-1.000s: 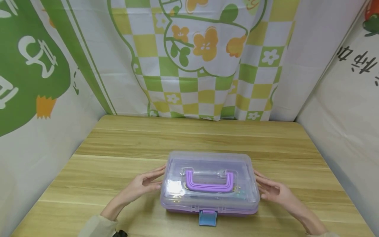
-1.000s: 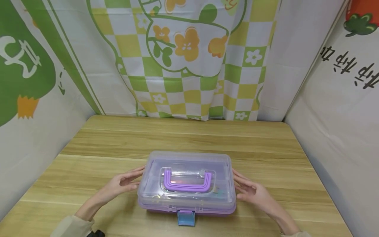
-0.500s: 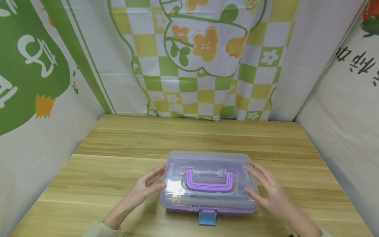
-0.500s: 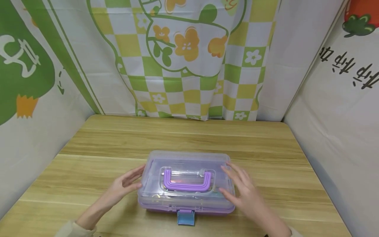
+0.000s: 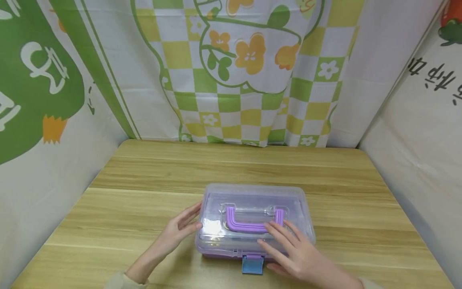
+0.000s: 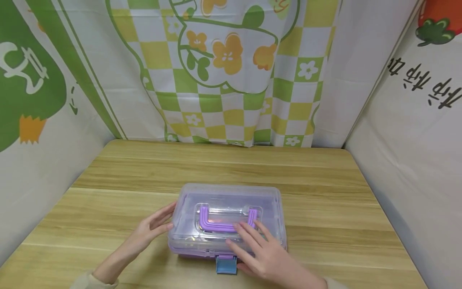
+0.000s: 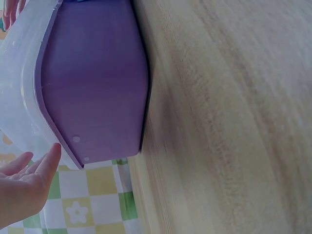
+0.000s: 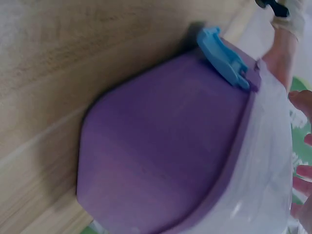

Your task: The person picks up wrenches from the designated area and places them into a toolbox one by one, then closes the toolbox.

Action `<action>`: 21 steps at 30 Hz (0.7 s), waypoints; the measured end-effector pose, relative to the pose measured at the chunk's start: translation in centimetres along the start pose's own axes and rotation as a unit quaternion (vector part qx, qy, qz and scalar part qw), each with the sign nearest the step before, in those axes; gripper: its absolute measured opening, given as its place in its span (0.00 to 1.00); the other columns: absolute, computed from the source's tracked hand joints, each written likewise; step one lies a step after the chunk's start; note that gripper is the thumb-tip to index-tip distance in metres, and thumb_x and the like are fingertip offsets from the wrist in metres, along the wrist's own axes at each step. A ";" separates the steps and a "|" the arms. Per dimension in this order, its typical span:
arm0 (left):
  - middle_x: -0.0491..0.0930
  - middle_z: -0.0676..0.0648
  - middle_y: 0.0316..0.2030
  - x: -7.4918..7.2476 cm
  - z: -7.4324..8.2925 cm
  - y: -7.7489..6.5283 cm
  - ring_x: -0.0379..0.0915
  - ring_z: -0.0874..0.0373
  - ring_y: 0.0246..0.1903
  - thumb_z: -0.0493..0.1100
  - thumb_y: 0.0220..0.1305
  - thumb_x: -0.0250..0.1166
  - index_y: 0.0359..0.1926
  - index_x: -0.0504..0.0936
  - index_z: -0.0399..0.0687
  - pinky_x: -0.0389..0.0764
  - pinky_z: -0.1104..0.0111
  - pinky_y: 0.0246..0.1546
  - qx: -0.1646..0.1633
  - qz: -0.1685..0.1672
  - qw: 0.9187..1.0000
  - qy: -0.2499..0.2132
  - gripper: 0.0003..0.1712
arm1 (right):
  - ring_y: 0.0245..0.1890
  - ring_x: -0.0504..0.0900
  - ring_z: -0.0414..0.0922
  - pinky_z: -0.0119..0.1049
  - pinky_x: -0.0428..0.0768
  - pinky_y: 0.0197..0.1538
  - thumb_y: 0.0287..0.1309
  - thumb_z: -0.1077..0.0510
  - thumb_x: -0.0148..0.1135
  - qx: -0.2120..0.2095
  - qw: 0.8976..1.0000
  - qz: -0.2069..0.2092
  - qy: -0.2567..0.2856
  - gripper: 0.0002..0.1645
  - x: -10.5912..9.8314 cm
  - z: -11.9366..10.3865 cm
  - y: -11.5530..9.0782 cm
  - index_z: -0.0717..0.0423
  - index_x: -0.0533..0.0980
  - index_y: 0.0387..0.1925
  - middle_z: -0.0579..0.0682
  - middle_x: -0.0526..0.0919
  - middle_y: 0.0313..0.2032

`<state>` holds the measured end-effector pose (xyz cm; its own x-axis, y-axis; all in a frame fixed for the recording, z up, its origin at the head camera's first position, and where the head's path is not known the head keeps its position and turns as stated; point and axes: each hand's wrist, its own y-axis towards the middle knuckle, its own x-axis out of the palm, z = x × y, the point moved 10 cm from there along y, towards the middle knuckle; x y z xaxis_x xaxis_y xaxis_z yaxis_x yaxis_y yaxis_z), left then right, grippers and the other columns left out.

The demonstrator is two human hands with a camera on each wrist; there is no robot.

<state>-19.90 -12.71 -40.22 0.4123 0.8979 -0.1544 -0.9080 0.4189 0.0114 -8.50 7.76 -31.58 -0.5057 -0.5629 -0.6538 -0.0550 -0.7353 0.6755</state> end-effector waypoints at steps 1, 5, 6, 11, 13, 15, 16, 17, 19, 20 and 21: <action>0.49 0.35 0.64 0.0 0.0 0.0 0.47 0.41 0.62 0.38 0.61 0.53 0.64 0.50 0.34 0.61 0.62 0.56 0.001 0.000 1.000 -0.001 0.34 | 0.49 0.72 0.58 0.52 0.59 0.59 0.64 0.50 0.42 -0.013 1.000 -0.006 -0.004 0.26 0.3 -0.5 -0.1 0.64 0.67 0.55 0.68 0.72 0.48; 0.49 0.36 0.64 0.0 0.0 0.0 0.46 0.42 0.63 0.37 0.61 0.53 0.64 0.50 0.34 0.61 0.63 0.56 0.002 0.001 1.000 -0.002 0.33 | 0.53 0.69 0.59 0.55 0.58 0.59 0.66 0.56 0.39 -0.050 0.998 -0.038 -0.002 0.24 1.9 -2.0 -0.7 0.66 0.63 0.58 0.68 0.69 0.52; 0.49 0.36 0.64 0.0 -0.1 0.0 0.46 0.42 0.63 0.37 0.61 0.53 0.64 0.50 0.34 0.61 0.63 0.56 0.002 0.001 1.000 -0.002 0.33 | 0.54 0.67 0.59 0.55 0.57 0.59 0.66 0.57 0.38 -0.054 0.997 -0.047 -0.002 0.24 2.3 -2.3 -0.8 0.66 0.62 0.59 0.68 0.67 0.54; 0.50 0.36 0.64 -0.2 -0.2 0.1 0.47 0.42 0.62 0.38 0.61 0.54 0.64 0.51 0.33 0.62 0.64 0.56 0.002 0.007 1.000 0.001 0.33 | 0.57 0.64 0.59 0.56 0.56 0.59 0.67 0.56 0.34 -0.057 0.995 -0.087 -0.008 0.25 4.0 -2.9 -1.5 0.63 0.57 0.62 0.66 0.63 0.58; 0.51 0.36 0.64 -0.2 -0.2 0.1 0.48 0.42 0.62 0.38 0.61 0.54 0.64 0.52 0.33 0.62 0.63 0.56 0.001 0.010 1.000 0.004 0.33 | 0.57 0.64 0.59 0.56 0.58 0.58 0.67 0.59 0.33 -0.056 0.994 -0.095 -0.020 0.24 4.5 -3.0 -1.7 0.61 0.58 0.62 0.65 0.63 0.58; 0.51 0.36 0.64 -0.3 -0.2 0.1 0.48 0.42 0.62 0.38 0.60 0.54 0.64 0.52 0.33 0.61 0.63 0.56 0.000 0.013 1.000 0.006 0.33 | 0.57 0.65 0.59 0.56 0.62 0.56 0.66 0.64 0.32 -0.061 0.993 -0.094 -0.043 0.24 4.9 -3.1 -1.8 0.60 0.59 0.62 0.64 0.64 0.58; 0.51 0.36 0.64 -0.3 -0.2 0.1 0.48 0.42 0.62 0.38 0.60 0.55 0.63 0.53 0.33 0.61 0.63 0.56 -0.001 0.014 1.000 0.006 0.33 | 0.57 0.65 0.59 0.55 0.63 0.55 0.65 0.65 0.32 -0.060 0.992 -0.094 -0.053 0.24 5.0 -3.1 -1.9 0.59 0.59 0.62 0.63 0.64 0.58; 0.51 0.36 0.64 -0.3 -0.2 0.1 0.48 0.43 0.62 0.38 0.60 0.55 0.63 0.53 0.33 0.61 0.63 0.56 -0.001 0.014 1.000 0.004 0.33 | 0.57 0.65 0.58 0.55 0.64 0.54 0.65 0.66 0.32 -0.060 0.992 -0.093 -0.062 0.24 5.1 -3.1 -1.9 0.58 0.60 0.62 0.63 0.64 0.58; 0.52 0.36 0.64 -0.3 -0.2 0.1 0.48 0.43 0.62 0.37 0.60 0.55 0.63 0.53 0.33 0.61 0.64 0.56 0.000 0.016 1.000 0.004 0.33 | 0.56 0.66 0.57 0.53 0.67 0.52 0.65 0.66 0.32 -0.064 0.990 -0.092 -0.085 0.25 5.3 -3.1 -1.9 0.56 0.60 0.62 0.61 0.65 0.58; 0.52 0.36 0.64 -0.3 -0.2 0.1 0.48 0.43 0.62 0.37 0.60 0.55 0.63 0.53 0.33 0.62 0.64 0.56 0.000 0.017 1.000 0.003 0.33 | 0.56 0.66 0.57 0.52 0.68 0.51 0.65 0.66 0.32 -0.065 0.989 -0.093 -0.096 0.25 5.4 -3.1 -1.8 0.55 0.60 0.62 0.61 0.65 0.58; 0.52 0.36 0.64 -0.3 -0.2 0.1 0.48 0.43 0.62 0.37 0.60 0.55 0.63 0.53 0.34 0.62 0.64 0.56 0.001 0.018 1.000 0.003 0.33 | 0.56 0.66 0.56 0.51 0.69 0.50 0.65 0.66 0.32 -0.066 0.988 -0.093 -0.107 0.25 5.4 -3.1 -1.7 0.55 0.60 0.62 0.60 0.65 0.59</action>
<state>-20.12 -12.97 -40.41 0.3790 0.9116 -0.1595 -0.9221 0.3865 0.0180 -8.48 4.80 -37.32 -0.6685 -0.3307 -0.6662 -0.0588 -0.8694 0.4905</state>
